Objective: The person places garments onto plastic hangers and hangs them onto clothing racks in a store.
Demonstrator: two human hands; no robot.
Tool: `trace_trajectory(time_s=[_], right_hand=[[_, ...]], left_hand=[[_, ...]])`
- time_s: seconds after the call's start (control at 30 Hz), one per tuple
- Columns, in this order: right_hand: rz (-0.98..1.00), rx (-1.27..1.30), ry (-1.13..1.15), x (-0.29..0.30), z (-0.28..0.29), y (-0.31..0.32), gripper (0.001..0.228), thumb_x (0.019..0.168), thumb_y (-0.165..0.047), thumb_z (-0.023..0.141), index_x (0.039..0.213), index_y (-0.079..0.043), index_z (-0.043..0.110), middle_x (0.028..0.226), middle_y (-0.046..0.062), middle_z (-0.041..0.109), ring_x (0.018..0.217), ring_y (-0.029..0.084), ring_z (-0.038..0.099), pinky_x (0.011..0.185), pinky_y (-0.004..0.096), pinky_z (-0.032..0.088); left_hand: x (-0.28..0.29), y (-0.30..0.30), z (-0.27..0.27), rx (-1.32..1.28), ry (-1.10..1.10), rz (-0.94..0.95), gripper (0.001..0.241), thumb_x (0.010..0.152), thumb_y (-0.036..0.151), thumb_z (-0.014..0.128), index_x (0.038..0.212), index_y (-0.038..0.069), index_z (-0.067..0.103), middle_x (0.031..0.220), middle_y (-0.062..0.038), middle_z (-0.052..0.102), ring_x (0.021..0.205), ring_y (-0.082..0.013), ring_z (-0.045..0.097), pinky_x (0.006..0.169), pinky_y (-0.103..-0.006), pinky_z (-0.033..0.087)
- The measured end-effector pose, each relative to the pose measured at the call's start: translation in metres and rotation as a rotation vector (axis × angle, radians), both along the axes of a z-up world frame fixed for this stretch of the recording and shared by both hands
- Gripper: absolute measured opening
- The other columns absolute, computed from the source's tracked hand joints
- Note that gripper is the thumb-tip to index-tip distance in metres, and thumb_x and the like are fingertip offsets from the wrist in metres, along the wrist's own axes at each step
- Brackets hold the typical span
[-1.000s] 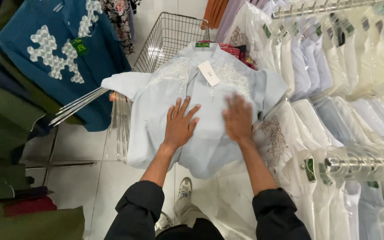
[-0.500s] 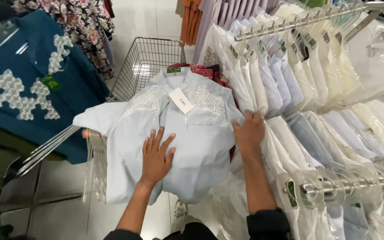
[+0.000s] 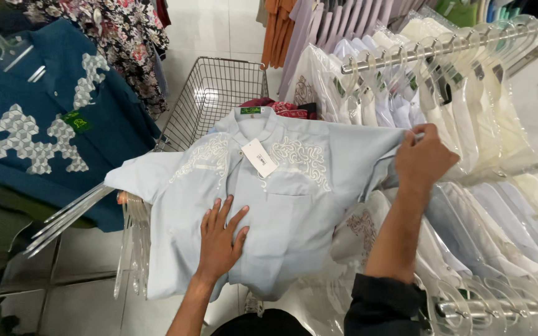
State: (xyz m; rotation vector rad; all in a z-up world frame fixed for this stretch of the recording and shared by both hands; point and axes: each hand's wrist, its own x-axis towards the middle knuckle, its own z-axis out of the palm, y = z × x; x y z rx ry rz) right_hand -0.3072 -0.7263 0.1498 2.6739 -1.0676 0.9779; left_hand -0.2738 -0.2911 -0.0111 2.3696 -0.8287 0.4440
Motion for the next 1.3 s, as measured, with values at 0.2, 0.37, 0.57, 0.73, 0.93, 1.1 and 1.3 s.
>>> trace_trajectory(time_s=[0.2, 0.37, 0.57, 0.73, 0.93, 1.1, 1.3], right_hand=[[0.095, -0.164, -0.413, 0.029, 0.003, 0.077, 0.046, 0.092, -0.028, 0.073, 0.13, -0.004, 0.061, 0.12, 0.019, 0.067, 0.103, 0.037, 0.063, 0.095, 0.05, 0.037], [0.966, 0.183, 0.603, 0.04, -0.1, 0.206, 0.078, 0.106, -0.057, 0.031, 0.164, -0.017, -0.002, 0.172, 0.006, -0.01, 0.158, 0.037, -0.008, 0.126, 0.053, -0.003], [0.45, 0.446, 0.518, 0.077, -0.092, 0.12, 0.068, 0.106, -0.051, 0.031, 0.162, -0.012, 0.029, 0.168, 0.018, 0.027, 0.158, 0.037, 0.014, 0.126, 0.057, 0.005], [0.835, 0.519, 0.352, 0.08, -0.081, 0.114, 0.064, 0.106, -0.05, 0.031, 0.161, -0.018, 0.032, 0.172, 0.01, 0.02, 0.159, 0.031, 0.015, 0.125, 0.049, 0.014], [0.689, 0.519, 0.305, 0.124, -0.132, 0.072, 0.063, 0.108, -0.044, 0.03, 0.161, -0.009, 0.032, 0.168, 0.022, 0.024, 0.157, 0.04, 0.016, 0.124, 0.056, 0.014], [1.077, 1.223, -0.314, 0.144, -0.146, 0.074, 0.035, 0.105, -0.028, 0.057, 0.113, 0.001, 0.075, 0.092, 0.013, 0.077, 0.071, 0.019, 0.069, 0.063, 0.028, 0.053], [0.512, 0.678, -0.422, 0.181, -0.149, 0.073, 0.049, 0.105, -0.044, 0.067, 0.145, -0.017, 0.06, 0.146, 0.016, 0.055, 0.137, 0.032, 0.051, 0.119, 0.04, 0.036]], left_hand=[[-0.005, -0.003, 0.022, -0.113, 0.013, -0.033, 0.043, 0.104, 0.034, 0.052, 0.146, 0.025, 0.056, 0.167, -0.012, 0.033, 0.156, -0.0368, 0.028, 0.123, -0.0534, 0.023], [-0.005, -0.006, 0.015, -0.071, -0.019, -0.023, 0.042, 0.103, 0.032, 0.05, 0.144, 0.026, 0.057, 0.167, -0.013, 0.032, 0.156, -0.0353, 0.027, 0.123, -0.0503, 0.02], [-0.004, -0.006, 0.014, -0.079, -0.066, -0.018, 0.04, 0.102, 0.029, 0.054, 0.141, 0.023, 0.059, 0.164, -0.013, 0.037, 0.154, -0.0361, 0.03, 0.124, -0.0495, 0.022], [-0.004, -0.008, 0.012, -0.063, -0.04, -0.011, 0.043, 0.101, 0.028, 0.054, 0.144, 0.023, 0.056, 0.165, -0.013, 0.035, 0.155, -0.0368, 0.028, 0.124, -0.0501, 0.021], [-0.01, -0.003, 0.012, -0.062, -0.032, -0.025, 0.042, 0.103, 0.029, 0.052, 0.144, 0.024, 0.056, 0.166, -0.011, 0.034, 0.155, -0.0359, 0.028, 0.124, -0.0496, 0.02], [-0.007, -0.006, 0.007, -0.048, -0.04, 0.008, 0.043, 0.103, 0.028, 0.054, 0.145, 0.023, 0.053, 0.165, -0.012, 0.036, 0.154, -0.0379, 0.03, 0.123, -0.0512, 0.022], [-0.009, -0.01, -0.006, -0.004, -0.018, 0.105, 0.045, 0.102, 0.04, 0.05, 0.146, 0.032, 0.055, 0.166, -0.008, 0.036, 0.153, -0.0375, 0.03, 0.121, -0.0561, 0.022]])
